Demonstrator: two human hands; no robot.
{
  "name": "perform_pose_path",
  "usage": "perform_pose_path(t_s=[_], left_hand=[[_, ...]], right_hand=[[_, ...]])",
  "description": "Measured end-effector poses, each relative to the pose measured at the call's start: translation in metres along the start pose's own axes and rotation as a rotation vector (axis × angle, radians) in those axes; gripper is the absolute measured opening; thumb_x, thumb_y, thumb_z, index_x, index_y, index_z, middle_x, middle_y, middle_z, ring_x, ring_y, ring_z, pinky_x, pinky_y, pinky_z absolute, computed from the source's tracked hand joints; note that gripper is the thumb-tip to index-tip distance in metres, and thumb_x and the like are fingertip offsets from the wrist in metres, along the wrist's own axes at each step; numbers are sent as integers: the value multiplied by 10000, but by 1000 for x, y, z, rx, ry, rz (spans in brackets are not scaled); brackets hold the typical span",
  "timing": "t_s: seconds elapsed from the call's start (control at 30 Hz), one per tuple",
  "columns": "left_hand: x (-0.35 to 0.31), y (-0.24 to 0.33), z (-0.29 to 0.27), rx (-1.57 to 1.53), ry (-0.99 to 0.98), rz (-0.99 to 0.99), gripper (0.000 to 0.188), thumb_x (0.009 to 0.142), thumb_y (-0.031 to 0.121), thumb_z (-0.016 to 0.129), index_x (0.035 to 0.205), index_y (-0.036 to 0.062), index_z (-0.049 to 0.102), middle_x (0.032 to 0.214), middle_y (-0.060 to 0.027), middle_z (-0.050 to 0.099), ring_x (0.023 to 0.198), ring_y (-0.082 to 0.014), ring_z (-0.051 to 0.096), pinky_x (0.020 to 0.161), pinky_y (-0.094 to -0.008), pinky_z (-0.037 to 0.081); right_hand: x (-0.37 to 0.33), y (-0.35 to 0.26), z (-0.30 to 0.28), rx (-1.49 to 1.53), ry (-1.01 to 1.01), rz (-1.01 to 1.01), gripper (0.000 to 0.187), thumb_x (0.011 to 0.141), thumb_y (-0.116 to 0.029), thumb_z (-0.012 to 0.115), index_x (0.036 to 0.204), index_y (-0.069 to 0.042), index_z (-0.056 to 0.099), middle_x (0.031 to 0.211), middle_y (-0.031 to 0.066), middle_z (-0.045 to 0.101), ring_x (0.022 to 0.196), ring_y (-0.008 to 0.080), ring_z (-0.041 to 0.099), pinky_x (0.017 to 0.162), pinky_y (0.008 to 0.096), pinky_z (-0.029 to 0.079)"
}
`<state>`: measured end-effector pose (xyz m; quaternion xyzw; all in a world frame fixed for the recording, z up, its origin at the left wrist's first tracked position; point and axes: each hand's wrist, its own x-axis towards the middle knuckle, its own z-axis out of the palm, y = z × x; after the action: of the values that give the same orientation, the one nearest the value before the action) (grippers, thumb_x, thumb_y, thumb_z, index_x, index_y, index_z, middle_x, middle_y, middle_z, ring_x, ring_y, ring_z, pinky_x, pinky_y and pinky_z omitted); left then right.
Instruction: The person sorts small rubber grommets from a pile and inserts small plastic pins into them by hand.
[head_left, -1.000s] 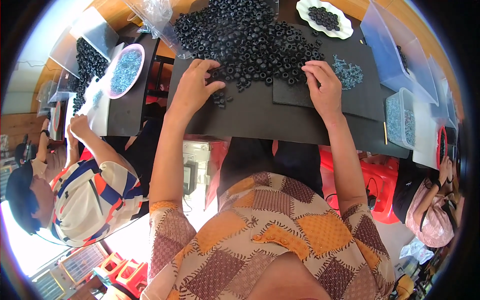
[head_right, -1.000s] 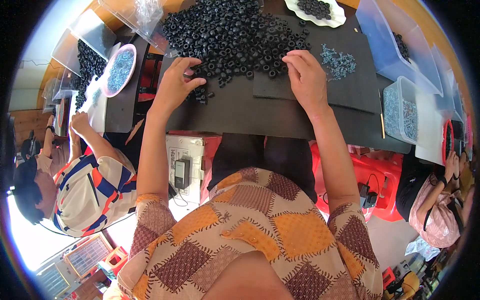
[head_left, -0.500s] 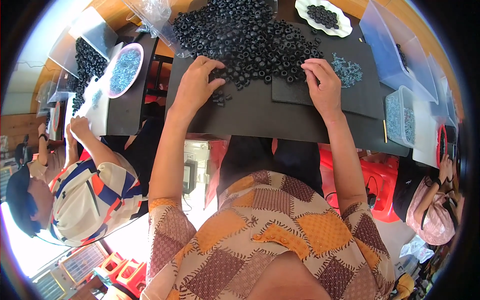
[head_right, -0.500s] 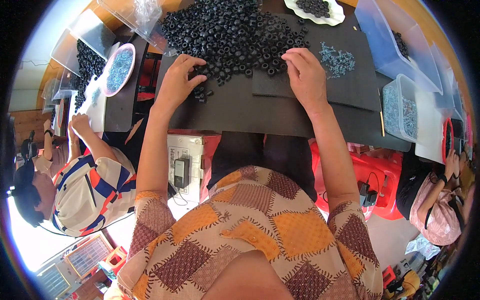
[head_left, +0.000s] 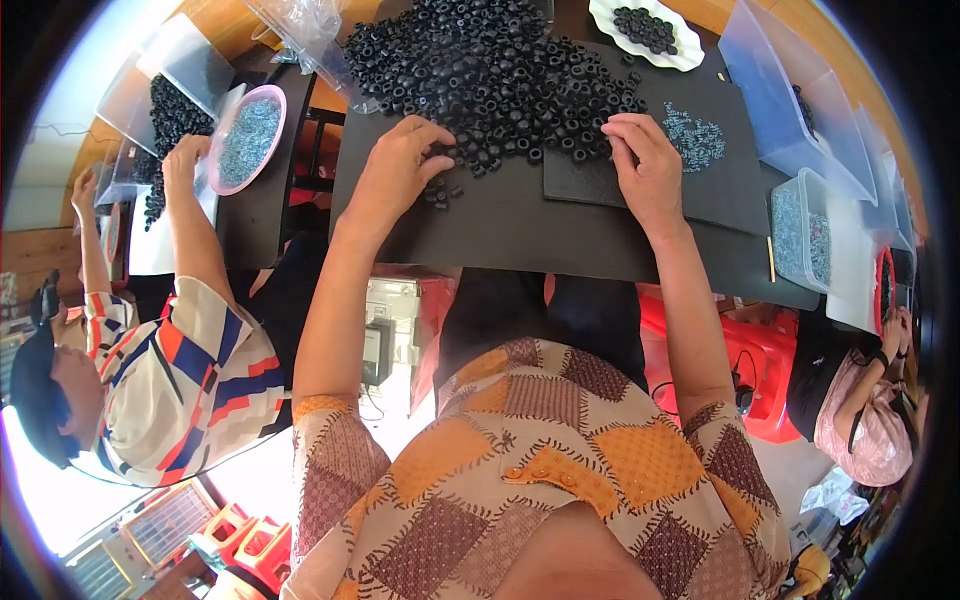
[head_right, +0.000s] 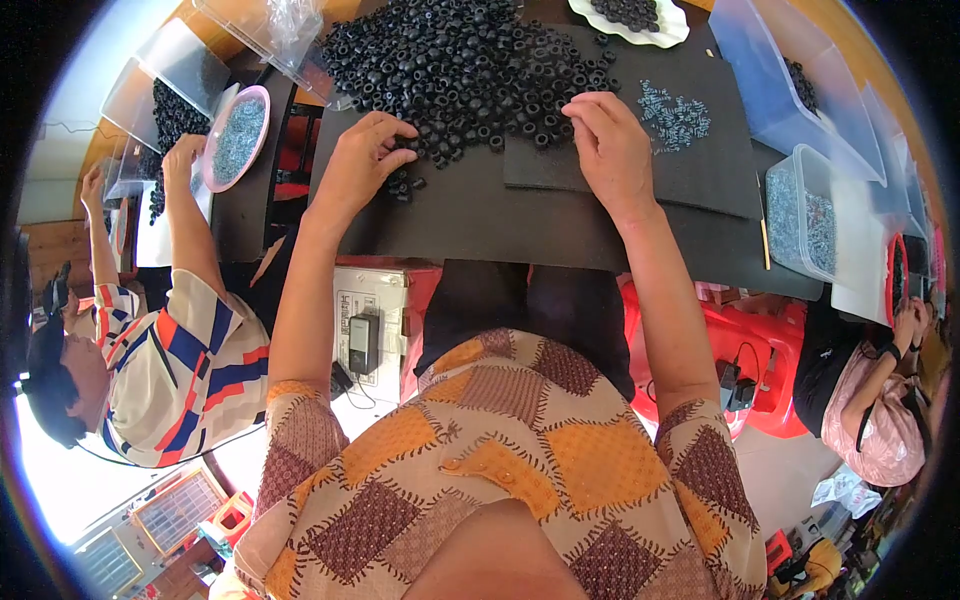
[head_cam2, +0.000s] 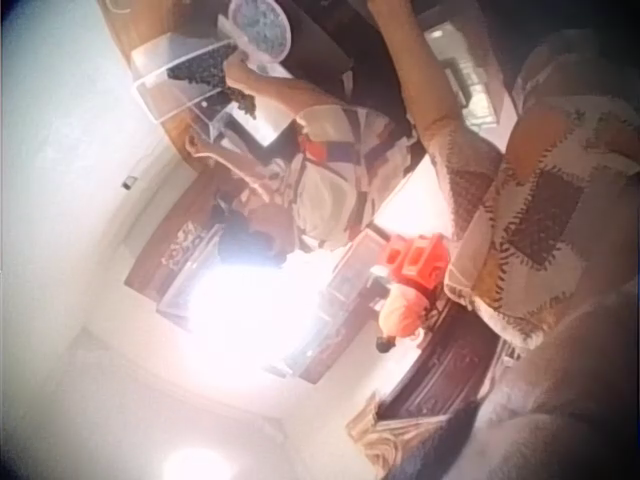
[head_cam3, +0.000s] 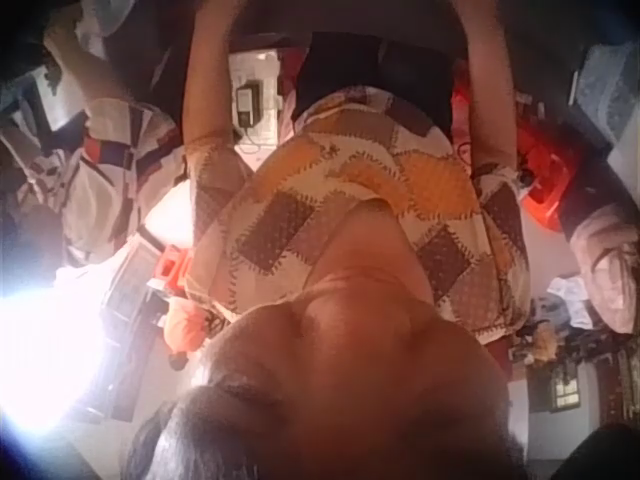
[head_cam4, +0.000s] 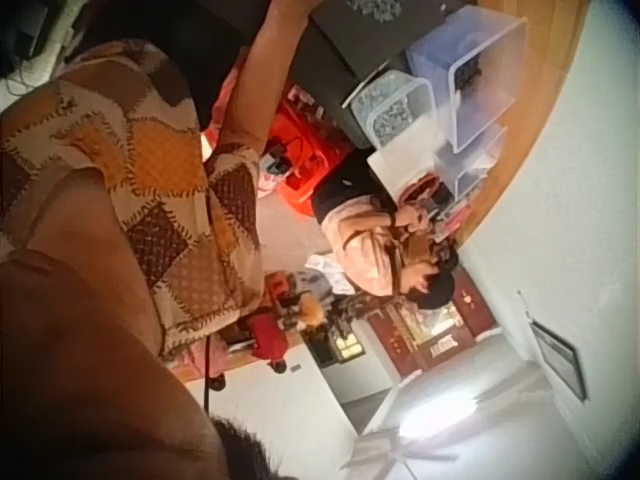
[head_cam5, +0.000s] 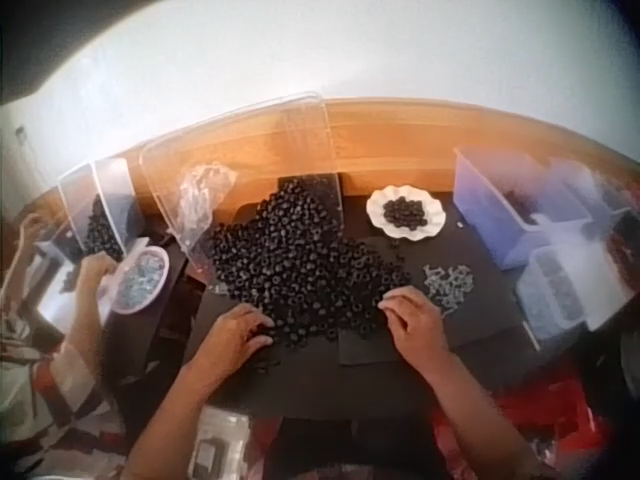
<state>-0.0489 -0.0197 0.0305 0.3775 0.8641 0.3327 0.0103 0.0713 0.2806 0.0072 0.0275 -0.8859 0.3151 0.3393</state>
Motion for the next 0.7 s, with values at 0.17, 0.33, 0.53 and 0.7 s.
perform_pose_path(t_s=[0.17,0.33,0.53,0.7], left_hand=[[0,2,-1,-13,-5,-18,260,816,26,784,1063,25,702,927,-77,624,749,-178,610,716,-302,529],[13,11,-12,-68,36,-61,255,819,35,790,1059,26,704,905,-64,632,759,-150,607,713,-289,527],[83,51,13,-90,35,271,258,822,66,784,1070,57,717,945,-69,668,799,-175,639,732,-297,540],[129,50,48,29,17,301,286,826,91,782,1105,77,723,988,-81,688,839,-198,665,743,-315,549]], right_hand=[[-2,0,-1,16,-12,51,121,888,-9,658,992,-61,692,1022,83,685,906,303,680,774,365,553],[-2,3,-3,-25,32,-3,115,882,-17,662,982,-62,697,1023,81,689,922,307,678,796,379,548],[-3,4,-3,9,42,40,111,876,-14,663,973,-58,697,1010,87,692,910,315,677,799,380,547],[0,3,-3,-4,52,1,115,874,-10,658,973,-55,697,1012,92,690,910,315,676,803,381,546]])
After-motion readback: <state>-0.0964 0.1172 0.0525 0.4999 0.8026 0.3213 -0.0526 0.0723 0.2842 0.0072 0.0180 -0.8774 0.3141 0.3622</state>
